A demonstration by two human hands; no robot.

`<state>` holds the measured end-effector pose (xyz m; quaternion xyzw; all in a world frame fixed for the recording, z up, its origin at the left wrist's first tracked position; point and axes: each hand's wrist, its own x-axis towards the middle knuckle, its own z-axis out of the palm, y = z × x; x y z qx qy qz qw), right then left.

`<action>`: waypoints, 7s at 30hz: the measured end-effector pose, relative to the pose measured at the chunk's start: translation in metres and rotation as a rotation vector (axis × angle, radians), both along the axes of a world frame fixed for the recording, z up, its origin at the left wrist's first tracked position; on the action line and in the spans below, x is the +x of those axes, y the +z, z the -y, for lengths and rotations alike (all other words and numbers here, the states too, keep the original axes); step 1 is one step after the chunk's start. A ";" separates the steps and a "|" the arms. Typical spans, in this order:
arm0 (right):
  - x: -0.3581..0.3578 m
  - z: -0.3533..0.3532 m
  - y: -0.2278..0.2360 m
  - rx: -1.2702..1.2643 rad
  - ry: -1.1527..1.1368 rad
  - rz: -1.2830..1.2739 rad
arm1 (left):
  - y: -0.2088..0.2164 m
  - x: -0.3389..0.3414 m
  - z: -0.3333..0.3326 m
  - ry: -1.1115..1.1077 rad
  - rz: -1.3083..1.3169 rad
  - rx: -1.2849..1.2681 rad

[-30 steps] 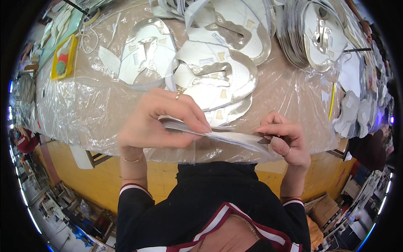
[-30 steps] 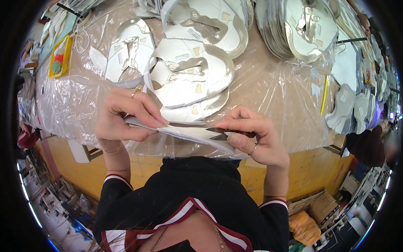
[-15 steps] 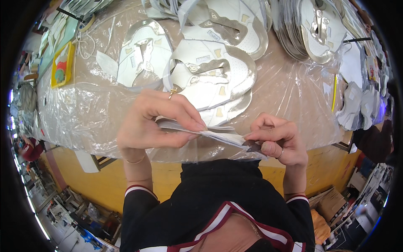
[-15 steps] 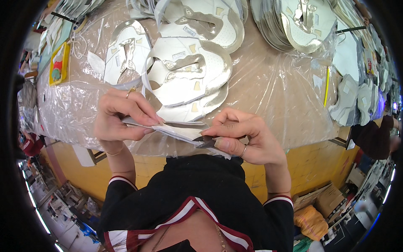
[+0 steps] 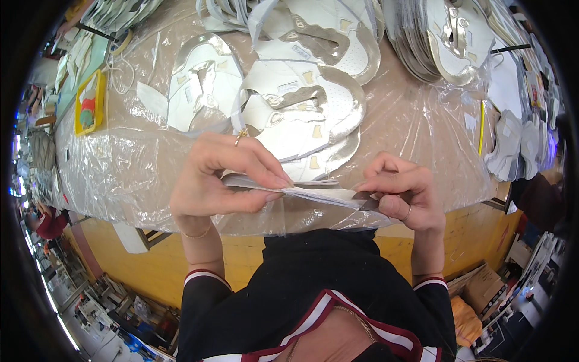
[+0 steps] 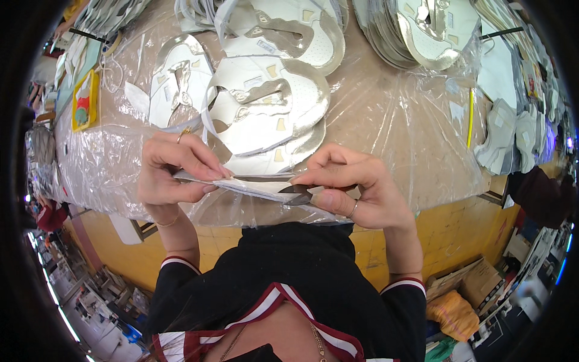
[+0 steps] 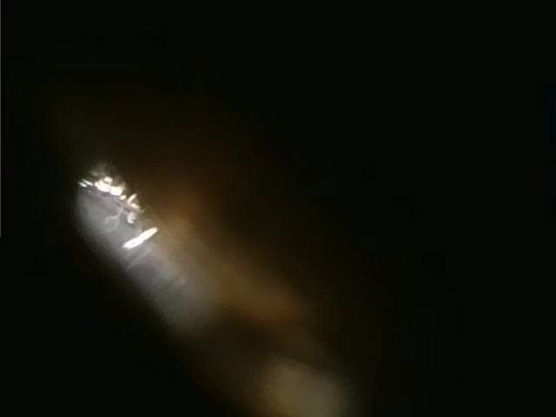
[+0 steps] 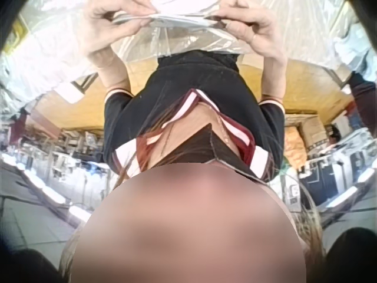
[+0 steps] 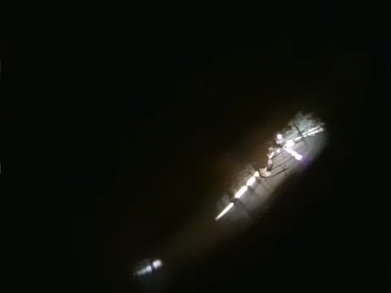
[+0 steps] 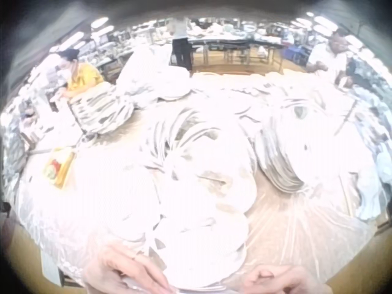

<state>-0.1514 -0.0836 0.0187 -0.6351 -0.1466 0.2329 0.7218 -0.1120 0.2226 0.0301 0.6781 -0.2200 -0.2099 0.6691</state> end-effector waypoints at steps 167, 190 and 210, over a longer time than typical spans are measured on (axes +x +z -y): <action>-0.026 0.018 -0.027 -0.141 -0.106 -0.229 | -0.041 0.001 0.071 -0.231 -0.499 -0.098; -0.020 0.006 -0.066 0.206 -0.305 -0.417 | -0.088 0.008 0.044 0.023 -0.912 -0.353; -0.017 0.016 -0.069 0.635 -0.646 -0.589 | -0.075 -0.008 0.059 -0.065 -0.879 -0.731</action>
